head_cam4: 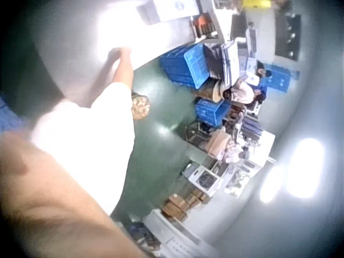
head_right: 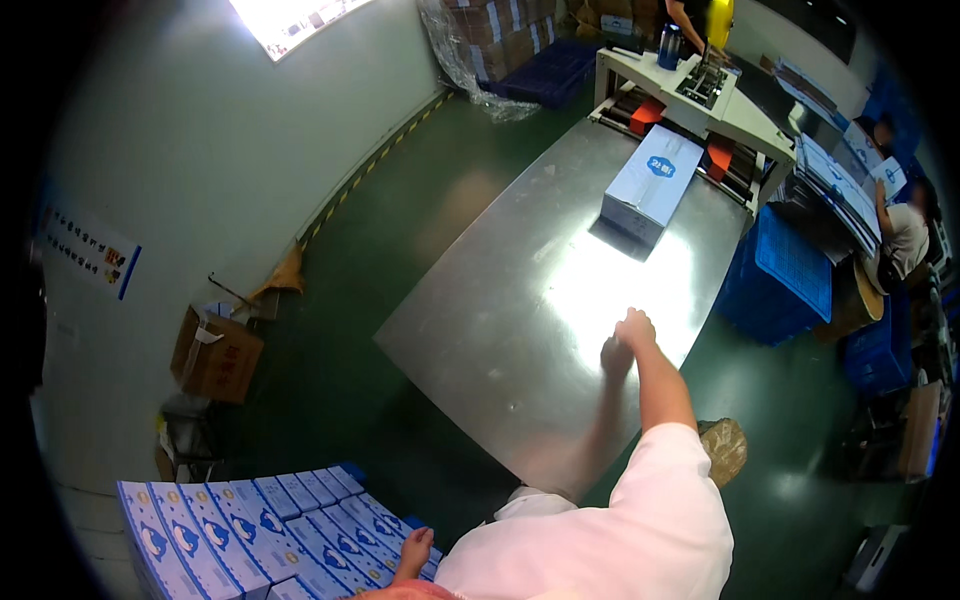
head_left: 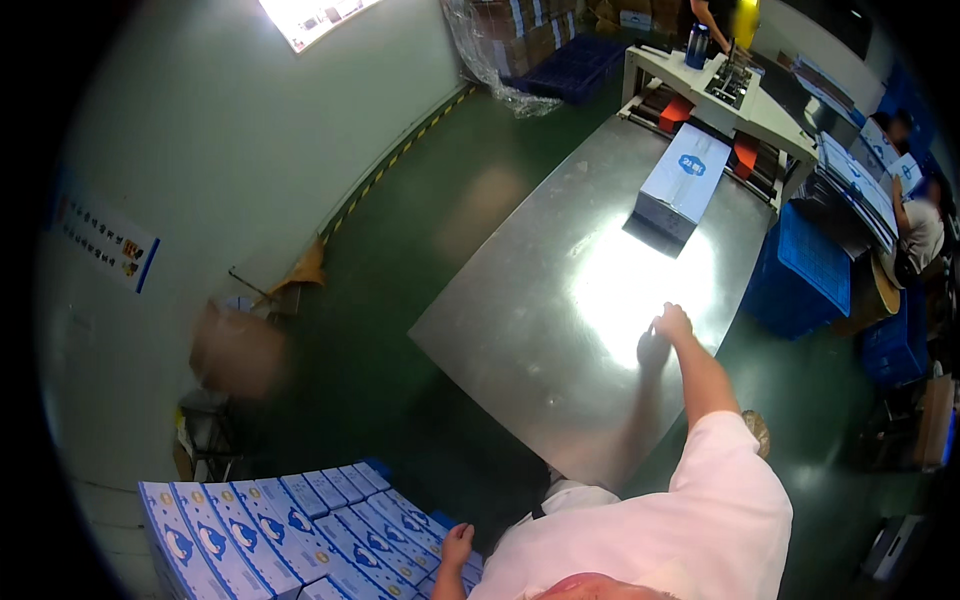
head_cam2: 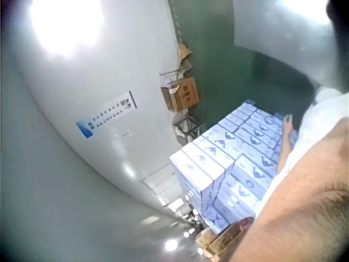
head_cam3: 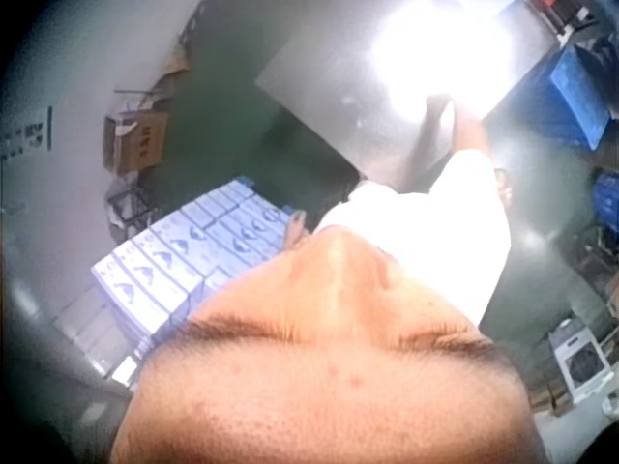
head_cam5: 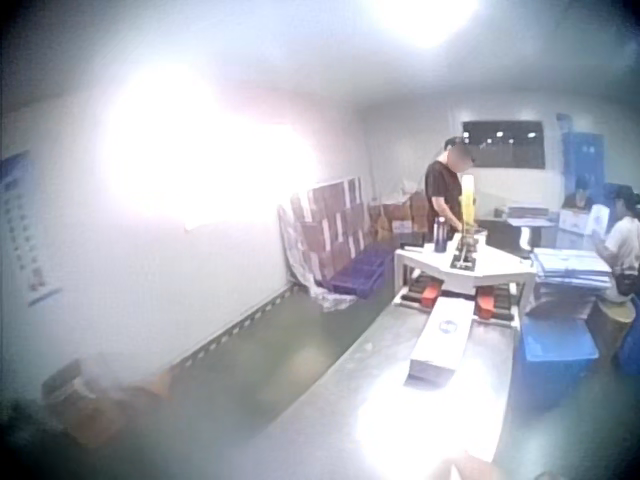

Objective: The person picks up individual boxes from a metal table and stacks them onto a large pallet of identical boxes, positioning each box by hand into rows.

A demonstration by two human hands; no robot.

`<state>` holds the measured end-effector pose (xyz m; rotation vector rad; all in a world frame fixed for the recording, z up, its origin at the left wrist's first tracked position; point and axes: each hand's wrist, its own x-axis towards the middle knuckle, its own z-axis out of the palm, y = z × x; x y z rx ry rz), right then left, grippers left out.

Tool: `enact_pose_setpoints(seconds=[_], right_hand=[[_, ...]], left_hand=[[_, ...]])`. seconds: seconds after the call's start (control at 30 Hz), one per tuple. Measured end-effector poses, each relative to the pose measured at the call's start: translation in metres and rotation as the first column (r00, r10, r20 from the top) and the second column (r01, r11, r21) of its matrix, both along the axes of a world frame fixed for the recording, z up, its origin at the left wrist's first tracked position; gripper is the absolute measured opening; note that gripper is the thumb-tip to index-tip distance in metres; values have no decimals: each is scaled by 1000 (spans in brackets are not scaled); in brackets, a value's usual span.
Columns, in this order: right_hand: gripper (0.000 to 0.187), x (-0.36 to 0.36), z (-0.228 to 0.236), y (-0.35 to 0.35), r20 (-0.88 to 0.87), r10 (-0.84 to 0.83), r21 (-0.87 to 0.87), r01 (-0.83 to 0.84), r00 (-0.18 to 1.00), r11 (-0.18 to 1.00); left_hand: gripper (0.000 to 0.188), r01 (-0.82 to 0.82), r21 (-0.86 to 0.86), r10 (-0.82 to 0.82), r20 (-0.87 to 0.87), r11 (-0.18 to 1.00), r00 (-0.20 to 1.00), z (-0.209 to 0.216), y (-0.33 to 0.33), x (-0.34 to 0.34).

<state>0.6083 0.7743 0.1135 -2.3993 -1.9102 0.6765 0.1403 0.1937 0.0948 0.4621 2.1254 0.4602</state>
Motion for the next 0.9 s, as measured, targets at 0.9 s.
enact_pose_setpoints(seconds=[0.9], right_hand=[[88,-8,48,198,129,20,297,-58,991,953]], left_hand=[[64,79,-317,22,303,945,953,82,55,-11]])
